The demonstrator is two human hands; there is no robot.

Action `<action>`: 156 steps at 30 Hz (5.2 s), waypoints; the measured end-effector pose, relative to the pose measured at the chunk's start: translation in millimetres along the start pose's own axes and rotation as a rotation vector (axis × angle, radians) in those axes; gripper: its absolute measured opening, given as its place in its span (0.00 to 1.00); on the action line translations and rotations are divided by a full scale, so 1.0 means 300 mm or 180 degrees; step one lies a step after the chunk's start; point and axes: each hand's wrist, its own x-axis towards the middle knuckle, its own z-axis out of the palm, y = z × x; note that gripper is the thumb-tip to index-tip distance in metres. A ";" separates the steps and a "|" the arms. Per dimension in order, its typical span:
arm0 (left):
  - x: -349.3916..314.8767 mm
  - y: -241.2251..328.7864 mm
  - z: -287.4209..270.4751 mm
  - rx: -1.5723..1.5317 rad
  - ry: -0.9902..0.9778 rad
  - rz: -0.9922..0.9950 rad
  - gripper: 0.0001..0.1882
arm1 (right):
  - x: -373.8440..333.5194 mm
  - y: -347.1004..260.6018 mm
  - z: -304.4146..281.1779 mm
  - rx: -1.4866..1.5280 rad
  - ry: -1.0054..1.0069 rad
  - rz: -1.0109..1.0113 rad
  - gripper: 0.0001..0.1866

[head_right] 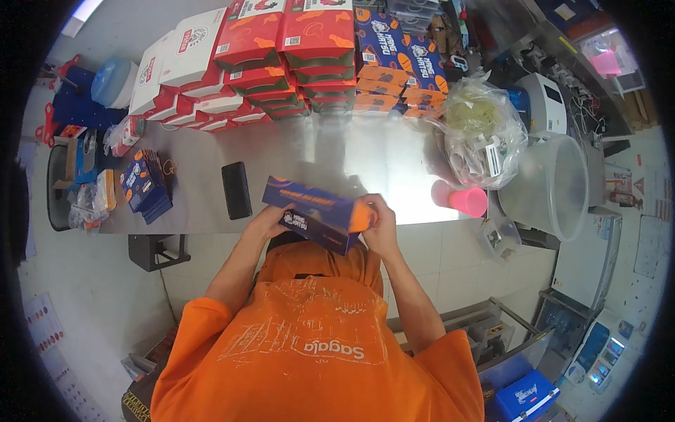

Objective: The person repeatedly picks up flat-packed cardboard boxes, folds them into rectangular shapes, and stacks them on a metal table. The person handles the boxes one at a time, folding the flaps to form the box structure before placing them in a growing pile.

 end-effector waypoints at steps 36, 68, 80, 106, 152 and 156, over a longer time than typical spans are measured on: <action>-0.174 0.015 0.206 0.3127 0.1600 0.2428 0.18 | -0.050 -0.076 -0.006 0.0015 0.0198 0.1040 0.13; -0.135 0.005 0.066 0.0763 -0.1175 0.1521 0.11 | -0.244 -0.020 -0.244 -0.0641 -0.1801 0.0322 0.36; -0.067 0.074 0.248 0.0277 -0.1785 0.1195 0.59 | -0.066 -0.233 -0.172 0.0763 -0.2210 0.0983 0.56; -0.042 0.155 0.522 0.0582 0.0220 0.1226 0.23 | 0.016 -0.265 -0.090 0.0938 -0.1392 0.1662 0.47; -0.515 0.244 0.288 0.2855 -0.0638 0.2080 0.16 | -0.038 -0.364 -0.084 0.0375 -0.1224 -0.0029 0.18; -0.522 0.276 0.329 0.3562 -0.0715 0.2183 0.18 | -0.022 -0.411 -0.070 0.0227 -0.1307 0.0210 0.19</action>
